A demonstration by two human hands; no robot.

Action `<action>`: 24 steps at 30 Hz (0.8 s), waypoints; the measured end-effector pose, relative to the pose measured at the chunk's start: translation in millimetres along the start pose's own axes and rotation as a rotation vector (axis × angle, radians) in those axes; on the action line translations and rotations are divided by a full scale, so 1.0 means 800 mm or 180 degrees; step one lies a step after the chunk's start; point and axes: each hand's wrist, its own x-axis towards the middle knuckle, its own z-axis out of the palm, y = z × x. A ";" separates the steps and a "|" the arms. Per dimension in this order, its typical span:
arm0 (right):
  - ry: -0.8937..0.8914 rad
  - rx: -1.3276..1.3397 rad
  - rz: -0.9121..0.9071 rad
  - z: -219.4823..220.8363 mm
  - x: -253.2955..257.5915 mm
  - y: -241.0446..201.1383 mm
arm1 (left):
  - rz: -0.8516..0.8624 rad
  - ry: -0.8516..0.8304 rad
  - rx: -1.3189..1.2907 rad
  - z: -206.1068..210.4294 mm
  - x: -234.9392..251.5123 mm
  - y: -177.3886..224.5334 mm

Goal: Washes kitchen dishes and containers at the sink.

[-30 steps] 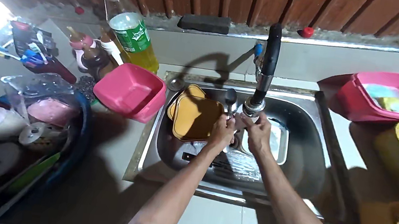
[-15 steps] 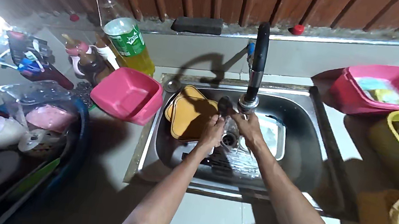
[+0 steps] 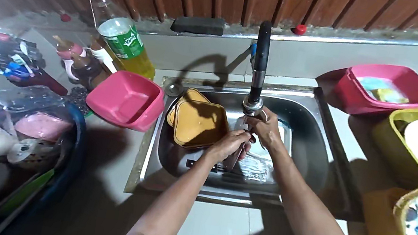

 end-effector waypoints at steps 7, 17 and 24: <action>-0.0093 0.0088 0.0150 0.005 0.016 0.006 | 0.0375 0.0210 0.0366 -0.037 0.032 -0.002; -0.0285 0.0584 0.0346 0.009 0.017 0.014 | 0.0453 0.0558 0.0311 -0.039 0.028 -0.009; 0.0057 0.0766 0.0323 -0.026 0.024 0.006 | 0.0382 0.0060 0.0251 -0.058 0.008 -0.014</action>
